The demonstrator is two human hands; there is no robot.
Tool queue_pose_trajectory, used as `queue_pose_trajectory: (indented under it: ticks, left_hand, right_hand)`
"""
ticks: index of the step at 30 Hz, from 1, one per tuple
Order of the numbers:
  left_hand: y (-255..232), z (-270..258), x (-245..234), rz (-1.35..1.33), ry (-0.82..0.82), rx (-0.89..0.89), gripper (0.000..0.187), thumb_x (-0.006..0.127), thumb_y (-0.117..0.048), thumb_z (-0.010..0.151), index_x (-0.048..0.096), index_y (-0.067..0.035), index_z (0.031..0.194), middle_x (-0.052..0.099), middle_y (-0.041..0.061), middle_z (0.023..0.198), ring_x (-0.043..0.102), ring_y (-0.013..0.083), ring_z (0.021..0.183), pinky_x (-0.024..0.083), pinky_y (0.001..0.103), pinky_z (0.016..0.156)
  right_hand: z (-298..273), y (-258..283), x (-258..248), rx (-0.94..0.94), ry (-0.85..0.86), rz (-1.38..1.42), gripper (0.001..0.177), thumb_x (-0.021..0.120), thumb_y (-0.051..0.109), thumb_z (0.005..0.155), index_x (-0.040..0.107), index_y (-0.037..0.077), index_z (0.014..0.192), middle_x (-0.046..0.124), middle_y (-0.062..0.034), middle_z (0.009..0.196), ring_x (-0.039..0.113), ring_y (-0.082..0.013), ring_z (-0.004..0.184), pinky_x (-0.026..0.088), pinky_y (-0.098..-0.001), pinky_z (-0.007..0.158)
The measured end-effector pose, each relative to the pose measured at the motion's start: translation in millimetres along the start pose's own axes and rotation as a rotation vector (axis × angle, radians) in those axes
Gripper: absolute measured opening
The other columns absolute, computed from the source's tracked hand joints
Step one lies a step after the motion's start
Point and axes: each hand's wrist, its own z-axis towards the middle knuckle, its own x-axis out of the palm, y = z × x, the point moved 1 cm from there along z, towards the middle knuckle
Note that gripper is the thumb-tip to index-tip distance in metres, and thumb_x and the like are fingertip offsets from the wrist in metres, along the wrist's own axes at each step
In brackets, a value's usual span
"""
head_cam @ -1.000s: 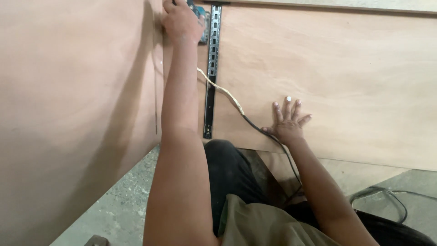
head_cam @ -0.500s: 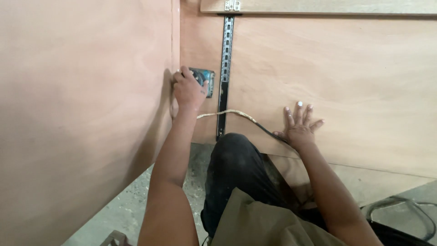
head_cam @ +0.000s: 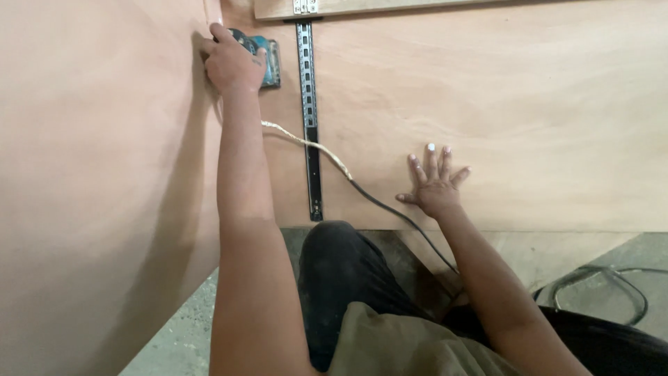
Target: The person uses an electric sander to smooth the edges and surfaces of a wooden furniture piece. They move the sander along the side panels and the top edge, occasionally adjusting their position to reach different areas.
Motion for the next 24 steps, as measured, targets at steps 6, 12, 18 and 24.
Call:
queue_pose_trajectory:
  ticks: [6,12,18,24]
  left_hand:
    - [24,-127,-51,-0.095,0.124,-0.017,0.089,0.088,-0.046,0.08,0.035,-0.001,0.137,0.053,0.027,0.12,0.07,0.0518,0.097,0.062,0.056,0.084]
    - [95,-243,-54,-0.04,0.257,-0.072,0.098,0.082,-0.046,0.078,0.034,0.005,0.147,0.039,0.035,0.143,0.068,0.0545,0.1,0.06,0.06,0.089]
    - [82,-256,-44,-0.135,0.223,0.01,0.1,0.086,-0.049,0.067,0.041,0.001,0.14,0.052,0.026,0.123,0.067,0.0496,0.1,0.061,0.056,0.081]
    - [-72,-218,-107,-0.672,0.078,-0.023,0.102,0.08,-0.053,0.079,0.033,-0.003,0.153,0.058,0.025,0.126,0.071,0.0475,0.105,0.06,0.057,0.089]
  right_hand:
    - [-4,-2,1,-0.026,-0.083,0.021,0.106,0.051,0.079,0.085,-0.002,0.035,0.166,-0.016,-0.0102,0.174,-0.022,-0.0446,0.155,-0.003,-0.0871,0.108]
    - [-25,20,65,-0.18,-0.282,-0.187,0.084,0.067,0.048,0.094,0.027,0.021,0.163,0.009,-0.017,0.173,0.005,-0.0412,0.159,0.025,-0.0733,0.116]
    - [96,-96,142,-0.105,-0.388,-0.335,0.051,0.051,0.04,0.103,0.043,0.025,0.151,0.04,-0.007,0.161,0.034,-0.0272,0.153,0.028,-0.0703,0.117]
    - [-2,-304,2,0.387,-0.351,-0.221,0.05,0.047,0.046,0.103,0.061,0.023,0.145,0.054,-0.0143,0.159,0.039,-0.0451,0.15,0.021,-0.0879,0.099]
